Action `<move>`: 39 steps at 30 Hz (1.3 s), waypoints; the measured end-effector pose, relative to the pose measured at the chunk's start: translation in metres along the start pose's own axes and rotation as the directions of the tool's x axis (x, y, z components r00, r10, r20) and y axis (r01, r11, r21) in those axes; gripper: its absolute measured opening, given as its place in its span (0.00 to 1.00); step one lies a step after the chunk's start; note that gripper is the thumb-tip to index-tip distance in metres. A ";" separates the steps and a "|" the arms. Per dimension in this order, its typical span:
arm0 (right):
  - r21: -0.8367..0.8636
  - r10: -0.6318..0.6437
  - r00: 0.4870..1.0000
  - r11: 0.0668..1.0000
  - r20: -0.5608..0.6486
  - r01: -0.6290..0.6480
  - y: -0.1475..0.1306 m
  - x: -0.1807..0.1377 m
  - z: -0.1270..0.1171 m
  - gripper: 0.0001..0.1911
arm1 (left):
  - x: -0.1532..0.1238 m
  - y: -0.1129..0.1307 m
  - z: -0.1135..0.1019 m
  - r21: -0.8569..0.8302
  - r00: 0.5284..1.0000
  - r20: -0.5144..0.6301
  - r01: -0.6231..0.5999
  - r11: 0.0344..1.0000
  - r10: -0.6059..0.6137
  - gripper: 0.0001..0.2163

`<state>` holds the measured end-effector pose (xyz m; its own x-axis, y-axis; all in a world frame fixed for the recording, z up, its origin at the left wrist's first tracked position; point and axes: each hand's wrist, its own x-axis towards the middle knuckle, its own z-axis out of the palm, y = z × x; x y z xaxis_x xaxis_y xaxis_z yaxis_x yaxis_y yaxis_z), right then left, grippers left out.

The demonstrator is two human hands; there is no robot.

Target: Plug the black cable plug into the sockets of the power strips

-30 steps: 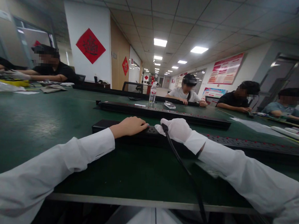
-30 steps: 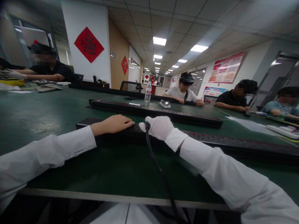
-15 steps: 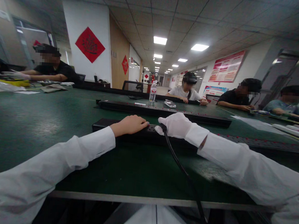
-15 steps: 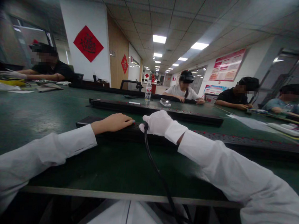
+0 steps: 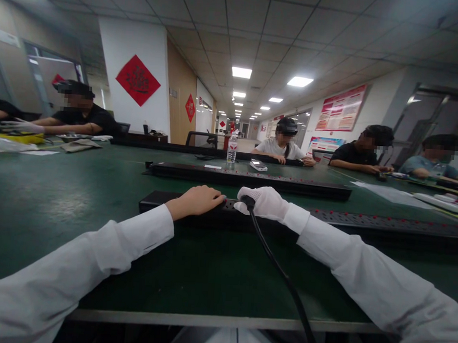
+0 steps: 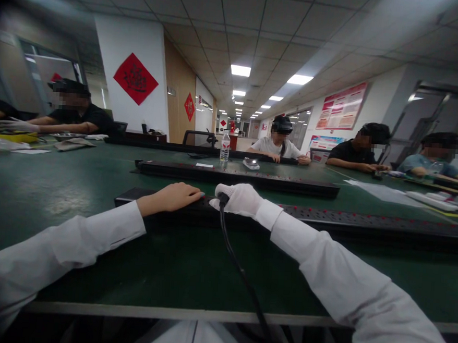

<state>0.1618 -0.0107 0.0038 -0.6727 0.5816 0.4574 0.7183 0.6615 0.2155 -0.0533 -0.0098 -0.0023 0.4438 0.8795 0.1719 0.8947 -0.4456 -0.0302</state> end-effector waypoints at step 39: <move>0.013 0.107 0.994 0.994 -0.039 -0.106 -0.010 -0.011 -0.006 0.20 | -0.001 0.001 -0.005 -0.062 0.997 0.065 0.041 0.997 -0.037 0.25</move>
<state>0.1627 -0.0263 0.0021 -0.5848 0.6299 0.5111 0.7834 0.6020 0.1545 -0.0529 -0.0125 0.0021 0.4130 0.9043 0.1083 0.9072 -0.4189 0.0383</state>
